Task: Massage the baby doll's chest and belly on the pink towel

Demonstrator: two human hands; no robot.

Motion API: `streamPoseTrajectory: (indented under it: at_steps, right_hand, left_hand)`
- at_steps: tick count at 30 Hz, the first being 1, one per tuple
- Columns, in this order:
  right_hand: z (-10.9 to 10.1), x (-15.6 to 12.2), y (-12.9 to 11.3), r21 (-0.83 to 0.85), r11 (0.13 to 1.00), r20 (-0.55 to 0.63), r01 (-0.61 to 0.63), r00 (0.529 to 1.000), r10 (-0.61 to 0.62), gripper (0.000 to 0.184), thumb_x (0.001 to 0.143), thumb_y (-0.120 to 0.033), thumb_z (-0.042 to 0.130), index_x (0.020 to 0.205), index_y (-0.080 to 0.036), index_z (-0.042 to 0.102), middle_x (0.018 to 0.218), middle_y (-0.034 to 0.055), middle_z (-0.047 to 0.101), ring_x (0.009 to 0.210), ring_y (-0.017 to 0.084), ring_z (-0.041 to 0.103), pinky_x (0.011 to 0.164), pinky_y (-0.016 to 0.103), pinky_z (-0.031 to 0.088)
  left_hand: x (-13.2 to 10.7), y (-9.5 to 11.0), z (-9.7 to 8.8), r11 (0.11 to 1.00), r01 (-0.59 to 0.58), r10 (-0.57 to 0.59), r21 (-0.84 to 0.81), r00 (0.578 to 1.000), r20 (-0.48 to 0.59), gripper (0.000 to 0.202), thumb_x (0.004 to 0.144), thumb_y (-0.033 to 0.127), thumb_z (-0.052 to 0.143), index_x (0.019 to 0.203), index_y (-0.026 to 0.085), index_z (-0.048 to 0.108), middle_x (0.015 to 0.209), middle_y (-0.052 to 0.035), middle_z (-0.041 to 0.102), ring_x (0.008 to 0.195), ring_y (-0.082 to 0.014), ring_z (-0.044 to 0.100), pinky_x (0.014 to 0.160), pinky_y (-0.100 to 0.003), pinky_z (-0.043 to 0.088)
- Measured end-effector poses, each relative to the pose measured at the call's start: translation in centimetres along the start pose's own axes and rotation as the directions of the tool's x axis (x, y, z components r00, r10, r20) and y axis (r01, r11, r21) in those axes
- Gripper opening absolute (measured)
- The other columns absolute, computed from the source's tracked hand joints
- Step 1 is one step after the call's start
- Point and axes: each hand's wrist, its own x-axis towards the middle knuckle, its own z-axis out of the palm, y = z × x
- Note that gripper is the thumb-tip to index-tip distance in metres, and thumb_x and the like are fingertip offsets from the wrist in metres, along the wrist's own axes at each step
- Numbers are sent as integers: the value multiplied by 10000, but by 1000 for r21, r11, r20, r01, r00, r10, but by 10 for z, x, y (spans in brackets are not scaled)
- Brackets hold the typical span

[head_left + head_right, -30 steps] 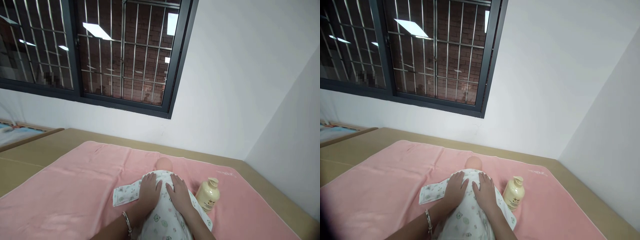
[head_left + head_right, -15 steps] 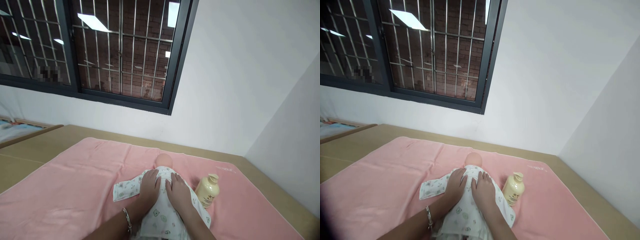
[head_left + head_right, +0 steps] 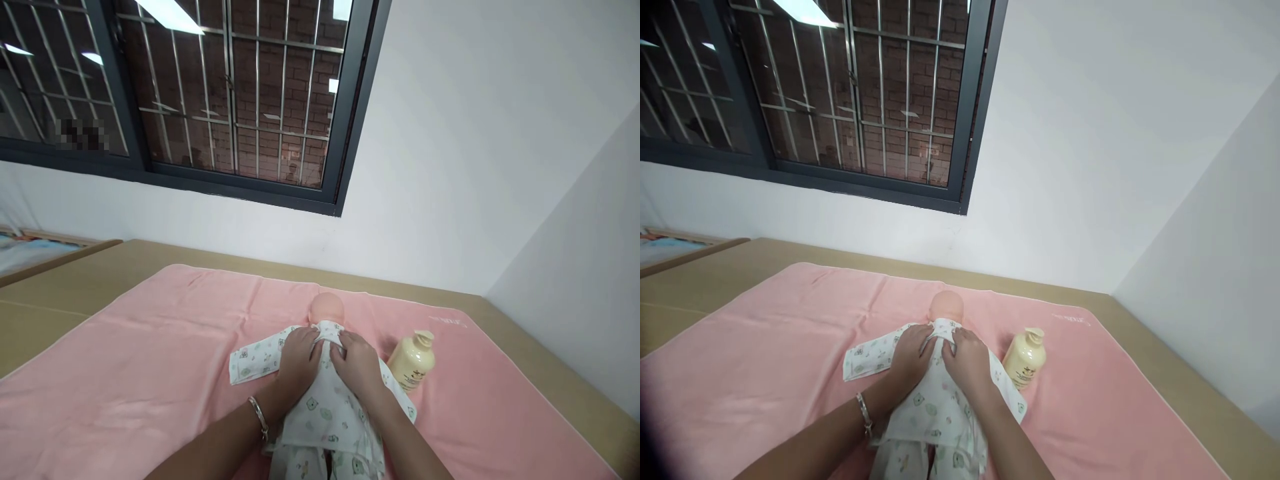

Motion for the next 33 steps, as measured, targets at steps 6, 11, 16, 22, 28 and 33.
streamPoseTrajectory:
  at_steps: [6,11,16,22,28,33]
  right_hand:
    - [10,8,8,-15,999,6,-48,999,48,483,910,-337,418,1318,-117,551,1364,131,560,1272,255,484,1049,343,340]
    - [5,5,-2,-46,998,11,-51,999,52,418,921,-313,399,1267,-170,584,1338,112,583,1208,244,536,977,328,385]
    - [0,-5,-16,-118,989,1,-90,996,90,315,936,-296,378,1020,-207,669,1082,96,701,997,232,642,821,301,431]
    - [12,3,2,-42,999,-21,-33,999,32,440,927,-298,383,1293,-133,561,1347,129,572,1258,248,497,1051,346,335]
    - [21,11,15,35,999,-1,-4,1000,4,532,913,-280,386,1403,-85,457,1432,139,489,1329,237,423,1119,359,266]
    - [20,7,7,88,995,-62,-42,997,48,481,922,-310,406,1345,-121,535,1358,118,568,1268,221,490,1081,316,309]
  left_hand:
    - [6,0,1,987,102,-108,124,993,46,361,925,354,409,1132,150,624,1121,-128,681,1060,-279,606,953,-478,465]
    - [11,-5,3,997,66,-67,26,995,68,354,918,350,407,1133,196,642,1142,-89,692,1072,-247,617,981,-447,458]
    - [11,-7,0,997,75,-74,-3,994,85,315,912,355,435,1059,201,667,1074,-74,713,996,-232,642,929,-415,482]
    - [6,-2,0,987,69,-82,148,993,81,292,927,335,415,931,199,673,947,-87,716,922,-255,644,864,-432,489]
    - [9,-7,4,997,40,-47,74,994,103,374,949,338,370,1178,161,607,1186,-110,670,1111,-249,596,983,-437,451]
    - [12,-13,3,999,51,-51,4,989,138,357,950,349,380,1151,180,623,1174,-90,680,1104,-229,602,1002,-413,434]
